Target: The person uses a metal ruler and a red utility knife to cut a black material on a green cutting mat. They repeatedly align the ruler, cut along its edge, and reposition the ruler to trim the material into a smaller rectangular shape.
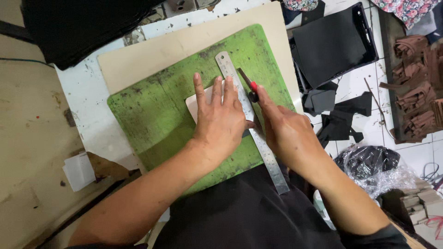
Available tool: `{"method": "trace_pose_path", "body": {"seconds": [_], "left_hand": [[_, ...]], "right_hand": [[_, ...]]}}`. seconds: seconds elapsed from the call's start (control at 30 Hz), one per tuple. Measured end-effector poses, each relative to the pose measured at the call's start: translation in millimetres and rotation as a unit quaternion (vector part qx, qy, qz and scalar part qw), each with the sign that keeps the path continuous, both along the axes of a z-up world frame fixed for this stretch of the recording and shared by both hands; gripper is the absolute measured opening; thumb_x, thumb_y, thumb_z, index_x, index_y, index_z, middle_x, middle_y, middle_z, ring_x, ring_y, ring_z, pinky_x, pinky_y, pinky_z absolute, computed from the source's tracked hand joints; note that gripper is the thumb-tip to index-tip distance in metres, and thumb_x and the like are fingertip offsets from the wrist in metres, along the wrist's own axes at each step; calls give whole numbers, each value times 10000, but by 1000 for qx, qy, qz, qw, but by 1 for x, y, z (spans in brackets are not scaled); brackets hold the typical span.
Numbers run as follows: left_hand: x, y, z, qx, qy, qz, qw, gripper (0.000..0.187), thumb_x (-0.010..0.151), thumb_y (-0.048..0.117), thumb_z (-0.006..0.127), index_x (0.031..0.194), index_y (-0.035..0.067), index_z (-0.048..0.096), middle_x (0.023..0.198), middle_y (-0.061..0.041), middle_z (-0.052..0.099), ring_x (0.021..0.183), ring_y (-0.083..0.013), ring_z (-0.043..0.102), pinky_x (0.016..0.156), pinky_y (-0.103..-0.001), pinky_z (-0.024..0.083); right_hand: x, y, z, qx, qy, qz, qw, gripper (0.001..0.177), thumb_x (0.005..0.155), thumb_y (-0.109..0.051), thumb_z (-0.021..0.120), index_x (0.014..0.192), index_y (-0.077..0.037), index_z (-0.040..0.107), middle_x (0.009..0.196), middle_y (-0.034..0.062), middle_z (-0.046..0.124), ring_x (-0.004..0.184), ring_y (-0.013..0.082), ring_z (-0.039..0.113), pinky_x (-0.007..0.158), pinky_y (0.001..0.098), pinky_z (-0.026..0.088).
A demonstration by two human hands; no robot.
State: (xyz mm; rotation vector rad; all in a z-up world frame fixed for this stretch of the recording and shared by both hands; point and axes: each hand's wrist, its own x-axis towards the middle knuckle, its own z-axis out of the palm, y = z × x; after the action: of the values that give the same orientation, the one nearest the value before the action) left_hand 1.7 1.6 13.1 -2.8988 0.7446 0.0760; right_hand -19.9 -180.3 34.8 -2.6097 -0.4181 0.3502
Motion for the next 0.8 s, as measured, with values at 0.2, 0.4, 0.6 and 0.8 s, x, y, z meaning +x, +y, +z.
{"method": "trace_pose_path", "body": {"seconds": [0.2, 0.4, 0.6, 0.8], "left_hand": [[2, -2, 0, -4, 39, 10, 999, 850, 866, 731, 588, 1369, 49, 658, 1573, -210, 514, 1449, -438, 480, 1169, -810, 40], [1, 1, -1, -3, 33, 4, 999, 883, 911, 793, 519, 1348, 42, 682, 1580, -201, 514, 1448, -440, 480, 1167, -812, 86], [0, 1, -7, 11, 44, 2, 999, 930, 919, 797, 480, 1419, 25, 613, 1624, -200, 439, 1479, -430, 430, 1168, -822, 73], [0, 0, -3, 3, 34, -2, 999, 944, 898, 790, 520, 1395, -7, 621, 1578, -228, 489, 1451, -442, 460, 1169, -816, 99]], "right_hand": [[-4, 3, 22, 27, 68, 12, 997, 670, 1045, -198, 561, 1645, -126, 273, 787, 202, 622, 676, 465, 601, 594, 516, 449], [-76, -25, 46, 34, 214, -30, 976, 981, 856, 50, 513, 1701, -254, 117, 783, 78, 527, 559, 315, 551, 592, 432, 447], [-101, -50, 42, -62, 259, -36, 963, 1029, 821, -83, 590, 1702, -344, 127, 885, 42, 620, 633, 308, 704, 624, 415, 527], [-77, -41, 45, -14, 52, -116, 992, 832, 937, -77, 553, 1675, -266, 219, 1003, 92, 668, 749, 366, 668, 653, 520, 494]]}}
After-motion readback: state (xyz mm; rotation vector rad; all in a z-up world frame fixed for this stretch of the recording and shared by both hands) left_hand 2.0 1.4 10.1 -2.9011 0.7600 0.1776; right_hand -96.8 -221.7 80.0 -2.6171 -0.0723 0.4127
